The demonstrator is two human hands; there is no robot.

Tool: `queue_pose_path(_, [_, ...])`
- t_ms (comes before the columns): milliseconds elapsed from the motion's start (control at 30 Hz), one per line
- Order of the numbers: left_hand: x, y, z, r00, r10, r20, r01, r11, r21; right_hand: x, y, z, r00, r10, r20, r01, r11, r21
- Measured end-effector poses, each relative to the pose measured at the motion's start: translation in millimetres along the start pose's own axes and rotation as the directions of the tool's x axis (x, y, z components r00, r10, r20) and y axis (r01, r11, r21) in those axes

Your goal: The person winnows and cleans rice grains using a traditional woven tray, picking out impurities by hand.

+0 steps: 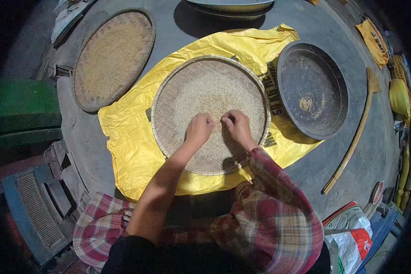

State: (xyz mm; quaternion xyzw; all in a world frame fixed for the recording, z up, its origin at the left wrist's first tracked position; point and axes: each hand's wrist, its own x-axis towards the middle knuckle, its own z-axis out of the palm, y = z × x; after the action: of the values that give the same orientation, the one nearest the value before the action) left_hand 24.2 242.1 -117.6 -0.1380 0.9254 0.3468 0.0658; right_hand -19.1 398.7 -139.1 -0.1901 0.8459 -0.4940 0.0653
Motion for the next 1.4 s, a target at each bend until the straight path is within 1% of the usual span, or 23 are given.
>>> queue_pose_path(67, [0, 4, -4, 0.999, -0.038, 0.016, 0.039, 0.999, -0.034, 8, -2, -2, 0.998, 0.06, -0.036, -0.059, 0.998, 0.027])
queue_pose_path(167, [4, -3, -6, 0.993, -0.114, -0.041, 0.111, 0.992, -0.061, 14, -4, -1, 0.995, -0.094, -0.025, 0.094, 0.996, -0.001])
queue_pose_path(233, [8, -14, -2, 0.982, -0.027, -0.185, 0.036, 0.998, 0.046, 15, -3, 4, 0.991, -0.03, 0.129, 0.045, 0.992, -0.116])
queue_pose_path(367, [12, -15, -10, 0.998, -0.021, -0.066, 0.023, 0.999, 0.03, 21, 3, 3, 0.996, -0.091, 0.014, 0.092, 0.994, -0.057])
queue_pose_path(433, [18, -9, -15, 0.983, -0.181, 0.015, 0.181, 0.978, -0.103, 27, 8, -5, 0.981, 0.193, 0.028, -0.195, 0.973, 0.125])
queue_pose_path(533, [25, 3, -26, 0.974, -0.224, -0.02, 0.221, 0.969, -0.114, 41, 14, -9, 0.969, 0.247, -0.001, -0.24, 0.943, 0.232])
queue_pose_path(567, [29, -3, -20, 0.975, -0.222, -0.022, 0.218, 0.969, -0.115, 44, 6, -11, 0.977, 0.211, -0.034, -0.201, 0.961, 0.192])
queue_pose_path(600, [33, -13, -10, 0.981, -0.087, -0.172, 0.08, 0.996, -0.051, 46, 11, -9, 0.978, 0.208, -0.035, -0.197, 0.961, 0.192])
queue_pose_path(633, [35, -15, -8, 0.95, 0.057, -0.308, -0.05, 0.998, 0.033, 48, 14, -7, 0.998, 0.038, -0.049, -0.037, 0.999, 0.012])
queue_pose_path(667, [37, -16, -7, 0.949, 0.059, -0.311, -0.051, 0.998, 0.032, 50, 18, -5, 0.991, -0.133, -0.032, 0.126, 0.978, -0.167])
queue_pose_path(733, [40, -15, -9, 0.99, -0.043, -0.138, 0.047, 0.998, 0.033, 49, 18, -5, 0.992, -0.122, -0.024, 0.116, 0.978, -0.172])
queue_pose_path(833, [39, -5, -16, 0.989, -0.132, -0.07, 0.127, 0.99, -0.068, 51, 6, -11, 0.997, 0.014, -0.072, -0.016, 0.999, -0.041])
queue_pose_path(900, [41, -6, -14, 0.986, -0.147, -0.082, 0.136, 0.983, -0.123, 59, -2, -15, 0.959, 0.283, -0.021, -0.28, 0.957, 0.08])
queue_pose_path(933, [45, -9, -12, 0.983, -0.159, -0.096, 0.14, 0.975, -0.175, 62, 0, -12, 0.959, 0.281, -0.023, -0.278, 0.957, 0.082])
queue_pose_path(967, [49, -13, -8, 0.983, -0.155, -0.099, 0.136, 0.976, -0.172, 65, 4, -6, 0.975, 0.221, -0.023, -0.216, 0.969, 0.123])
queue_pose_path(1033, [55, -15, -2, 0.98, -0.149, -0.135, 0.088, 0.92, -0.381, 69, 9, 3, 0.987, 0.158, -0.028, -0.151, 0.974, 0.166])
queue_pose_path(1100, [59, -10, -2, 0.986, -0.093, -0.14, 0.05, 0.958, -0.284, 70, 13, 10, 0.989, -0.149, 0.013, 0.149, 0.986, -0.076])
queue_pose_path(1133, [59, -8, -3, 0.99, -0.04, -0.138, 0.013, 0.982, -0.186, 69, 10, 10, 0.989, -0.149, 0.013, 0.15, 0.986, -0.075])
queue_pose_path(1233, [58, -10, -4, 0.998, 0.032, -0.059, -0.034, 0.999, -0.022, 59, 3, 6, 0.993, -0.108, 0.058, 0.117, 0.973, -0.197])
queue_pose_path(1300, [55, -9, -4, 0.998, 0.033, -0.056, -0.034, 0.999, -0.007, 53, 4, -1, 0.995, -0.066, -0.08, 0.065, 0.998, -0.017])
queue_pose_path(1333, [52, -7, -5, 0.998, 0.032, -0.05, -0.032, 0.999, 0.008, 52, 4, -7, 0.995, -0.065, -0.082, 0.063, 0.998, -0.022])
queue_pose_path(1367, [50, 0, -11, 0.998, 0.036, -0.046, -0.036, 0.999, 0.004, 52, 3, -13, 0.992, 0.11, -0.064, -0.104, 0.991, 0.081])
queue_pose_path(1400, [47, 6, -18, 0.998, -0.062, 0.0, 0.062, 0.996, -0.062, 50, 4, -18, 0.96, 0.28, -0.029, -0.27, 0.946, 0.18])
